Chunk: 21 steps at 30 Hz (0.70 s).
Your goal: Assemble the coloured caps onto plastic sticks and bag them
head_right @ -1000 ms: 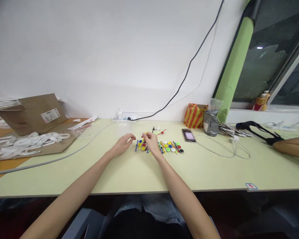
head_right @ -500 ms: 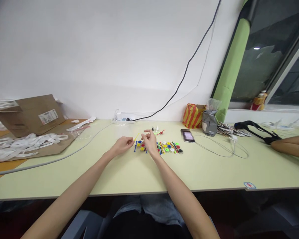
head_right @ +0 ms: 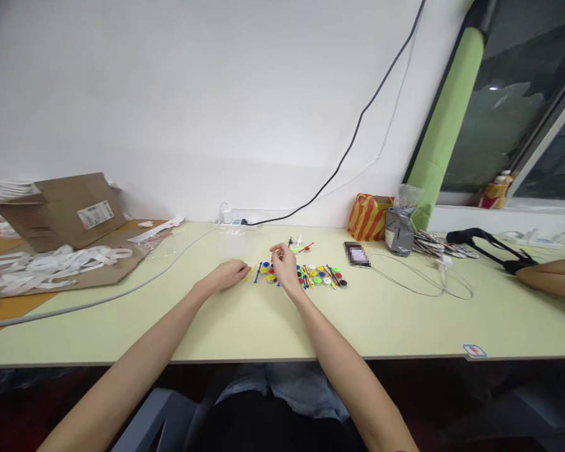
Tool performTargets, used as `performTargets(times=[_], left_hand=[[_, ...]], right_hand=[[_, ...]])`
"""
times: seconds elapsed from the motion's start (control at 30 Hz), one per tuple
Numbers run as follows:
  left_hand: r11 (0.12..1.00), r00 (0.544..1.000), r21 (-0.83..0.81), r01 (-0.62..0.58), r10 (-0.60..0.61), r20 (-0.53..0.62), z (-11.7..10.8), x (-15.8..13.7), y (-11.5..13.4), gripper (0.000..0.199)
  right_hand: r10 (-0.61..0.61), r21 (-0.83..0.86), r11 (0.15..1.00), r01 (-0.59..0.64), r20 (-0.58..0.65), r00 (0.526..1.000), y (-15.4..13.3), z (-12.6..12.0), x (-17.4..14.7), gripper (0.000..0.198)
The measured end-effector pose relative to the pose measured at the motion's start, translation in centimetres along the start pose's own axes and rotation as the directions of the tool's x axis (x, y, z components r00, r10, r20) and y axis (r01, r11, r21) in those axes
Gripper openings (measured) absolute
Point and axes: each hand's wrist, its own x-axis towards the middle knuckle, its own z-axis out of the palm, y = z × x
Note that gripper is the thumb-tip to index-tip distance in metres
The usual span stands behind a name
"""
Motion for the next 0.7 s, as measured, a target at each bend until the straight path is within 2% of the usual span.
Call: performTargets(times=[0.2,0.37,0.43,0.57,0.7], left_hand=[[1.000,1.000,-0.012,-0.009,0.009,-0.020,0.1,-0.1,0.3,0.021],[0.999,1.000,-0.028,-0.025,0.025,-0.001,0.1,-0.2,0.9,0.017],[0.999,1.000,-0.033,-0.012,0.012,-0.003,0.0,-0.3,1.2,0.014],[0.999,0.999,-0.040,0.024,-0.025,-0.027,0.0,-0.4,1.4,0.011],[0.999,0.997,-0.029,0.039,-0.041,-0.058,0.5,0.0,1.0,0.010]], right_hand=[[0.001,0.002,1.000,-0.001,-0.005,1.000,-0.1,0.0,0.2,0.018],[-0.004,-0.024,1.000,0.004,0.000,1.000,0.0,-0.1,0.2,0.017],[-0.022,-0.073,0.997,0.019,-0.032,0.999,-0.2,-0.3,0.1,0.019],[-0.130,-0.214,0.972,0.102,-0.124,0.984,-1.5,-1.3,0.2,0.021],[-0.289,-0.415,0.876,0.247,-0.039,0.957,-2.1,-3.8,2.0,0.023]])
